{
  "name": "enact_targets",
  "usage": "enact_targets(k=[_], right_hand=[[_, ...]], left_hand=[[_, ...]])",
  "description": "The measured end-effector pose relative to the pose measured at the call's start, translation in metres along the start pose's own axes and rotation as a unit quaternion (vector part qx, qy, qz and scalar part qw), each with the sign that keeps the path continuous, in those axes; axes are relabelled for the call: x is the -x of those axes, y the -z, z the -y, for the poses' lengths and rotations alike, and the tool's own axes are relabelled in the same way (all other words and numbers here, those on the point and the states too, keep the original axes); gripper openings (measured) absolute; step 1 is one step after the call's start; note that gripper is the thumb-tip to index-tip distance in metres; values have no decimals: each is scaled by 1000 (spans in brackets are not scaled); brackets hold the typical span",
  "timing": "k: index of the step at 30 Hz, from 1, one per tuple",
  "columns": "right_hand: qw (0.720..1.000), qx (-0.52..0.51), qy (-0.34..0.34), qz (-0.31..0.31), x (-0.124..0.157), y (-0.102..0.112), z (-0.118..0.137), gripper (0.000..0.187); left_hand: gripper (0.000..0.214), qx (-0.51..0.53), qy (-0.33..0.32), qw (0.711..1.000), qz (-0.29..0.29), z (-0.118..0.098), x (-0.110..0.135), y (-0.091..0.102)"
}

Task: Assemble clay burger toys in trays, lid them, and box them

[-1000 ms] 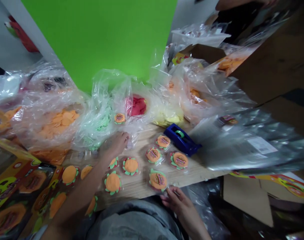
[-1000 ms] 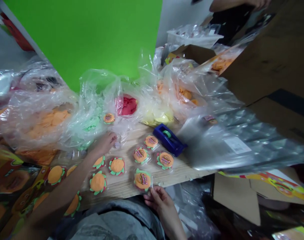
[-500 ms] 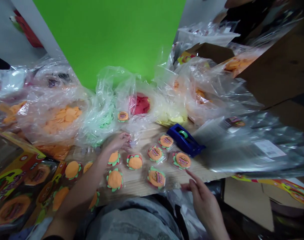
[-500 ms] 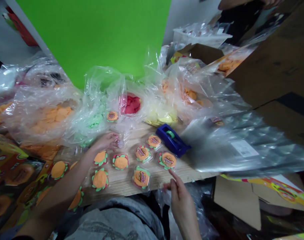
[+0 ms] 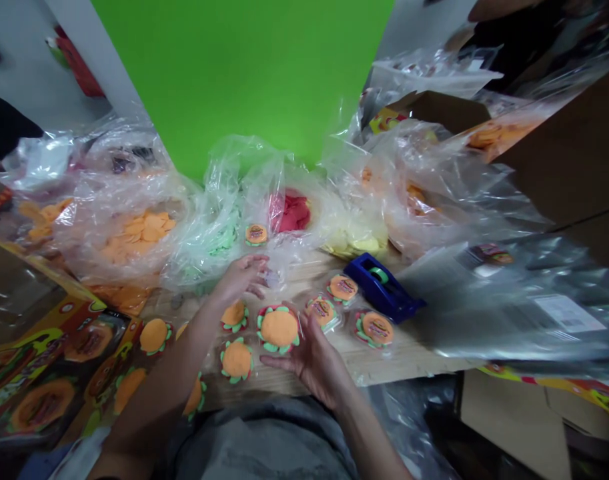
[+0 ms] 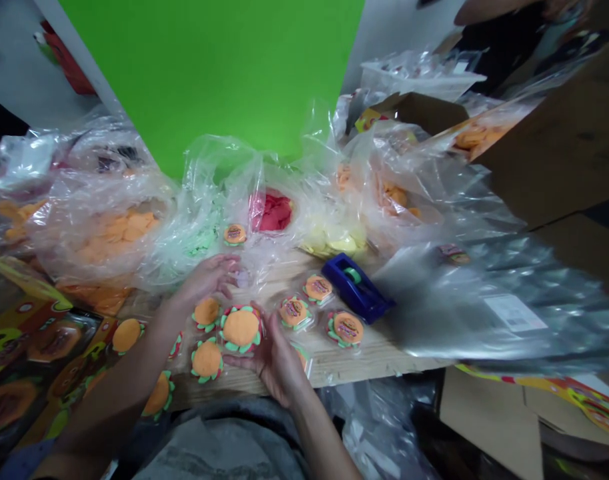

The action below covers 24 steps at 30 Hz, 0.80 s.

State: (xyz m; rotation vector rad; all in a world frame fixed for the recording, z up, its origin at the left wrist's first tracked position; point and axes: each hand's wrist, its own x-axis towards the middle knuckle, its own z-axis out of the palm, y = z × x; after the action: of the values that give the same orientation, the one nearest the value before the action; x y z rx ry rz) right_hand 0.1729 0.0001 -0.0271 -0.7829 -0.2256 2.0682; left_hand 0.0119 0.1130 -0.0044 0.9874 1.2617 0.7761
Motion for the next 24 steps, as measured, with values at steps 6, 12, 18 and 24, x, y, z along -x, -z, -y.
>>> enact_targets(k=[6, 12, 18, 24], right_hand=[[998, -44, 42, -32, 14, -19, 16, 42], [997, -32, 68, -19, 20, -34, 29, 48], [996, -36, 78, -6, 16, -43, 27, 60], [987, 100, 93, 83, 6, -30, 27, 52]], left_hand=[[42, -107, -198, 973, -48, -5, 48, -21], [49, -264, -338, 903, 33, -2, 95, -27], [48, -281, -345, 896, -19, 11, 97, -30], [40, -214, -355, 904, -102, 26, 77, -29]])
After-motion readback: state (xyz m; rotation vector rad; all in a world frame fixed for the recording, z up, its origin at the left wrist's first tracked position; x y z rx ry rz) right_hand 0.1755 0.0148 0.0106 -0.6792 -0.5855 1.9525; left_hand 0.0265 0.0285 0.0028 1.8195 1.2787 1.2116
